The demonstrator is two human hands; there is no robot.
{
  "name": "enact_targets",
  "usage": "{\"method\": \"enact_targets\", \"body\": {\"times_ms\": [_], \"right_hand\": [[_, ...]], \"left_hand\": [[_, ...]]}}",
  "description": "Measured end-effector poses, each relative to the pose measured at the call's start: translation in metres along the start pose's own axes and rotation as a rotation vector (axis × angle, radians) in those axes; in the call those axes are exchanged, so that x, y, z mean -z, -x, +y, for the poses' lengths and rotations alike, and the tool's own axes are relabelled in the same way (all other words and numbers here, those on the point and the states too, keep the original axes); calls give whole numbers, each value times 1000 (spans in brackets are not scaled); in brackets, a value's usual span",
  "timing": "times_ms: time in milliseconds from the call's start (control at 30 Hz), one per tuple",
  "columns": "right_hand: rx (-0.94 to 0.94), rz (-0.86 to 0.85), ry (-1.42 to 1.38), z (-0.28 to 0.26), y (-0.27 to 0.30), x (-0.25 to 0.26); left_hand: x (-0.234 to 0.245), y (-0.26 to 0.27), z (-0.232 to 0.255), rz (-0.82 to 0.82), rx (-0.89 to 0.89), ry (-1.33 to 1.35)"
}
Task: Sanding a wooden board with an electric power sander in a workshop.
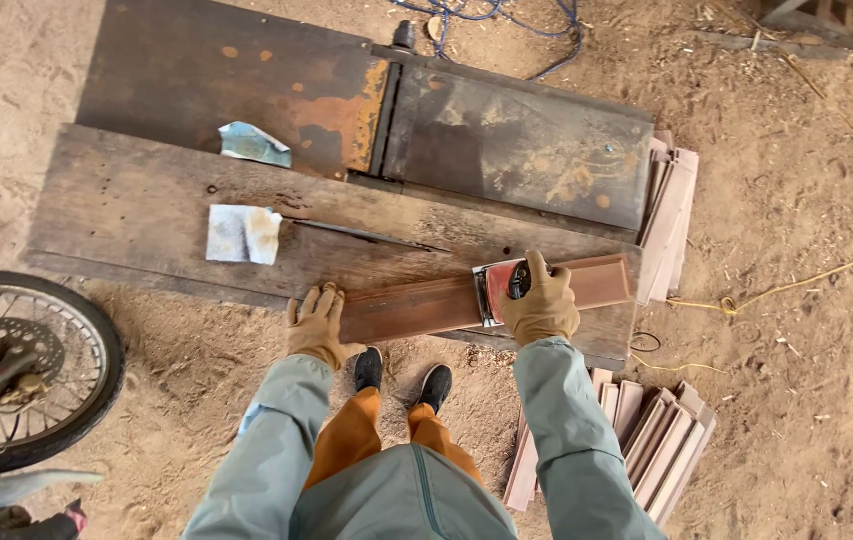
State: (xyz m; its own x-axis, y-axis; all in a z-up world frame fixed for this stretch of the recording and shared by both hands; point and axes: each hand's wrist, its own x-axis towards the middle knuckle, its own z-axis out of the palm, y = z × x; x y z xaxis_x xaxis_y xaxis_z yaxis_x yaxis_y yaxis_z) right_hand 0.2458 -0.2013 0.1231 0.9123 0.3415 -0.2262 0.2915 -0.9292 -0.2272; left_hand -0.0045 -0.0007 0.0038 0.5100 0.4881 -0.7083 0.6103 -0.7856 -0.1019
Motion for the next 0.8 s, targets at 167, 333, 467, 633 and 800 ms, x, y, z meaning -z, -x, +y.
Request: {"method": "enact_targets", "body": {"times_ms": [167, 333, 467, 633, 800], "right_hand": [[28, -53, -5, -34, 23, 0], [35, -113, 42, -59, 36, -13], [33, -154, 66, -80, 47, -14], [66, -152, 70, -102, 56, -20], [58, -203, 99, -123, 69, -22]], "left_hand": [[5, 3, -6, -33, -79, 18], [6, 5, -8, -30, -103, 7], [5, 7, -10, 13, -124, 12], [5, 8, -13, 16, -133, 55], [8, 12, -15, 54, -133, 118]]}}
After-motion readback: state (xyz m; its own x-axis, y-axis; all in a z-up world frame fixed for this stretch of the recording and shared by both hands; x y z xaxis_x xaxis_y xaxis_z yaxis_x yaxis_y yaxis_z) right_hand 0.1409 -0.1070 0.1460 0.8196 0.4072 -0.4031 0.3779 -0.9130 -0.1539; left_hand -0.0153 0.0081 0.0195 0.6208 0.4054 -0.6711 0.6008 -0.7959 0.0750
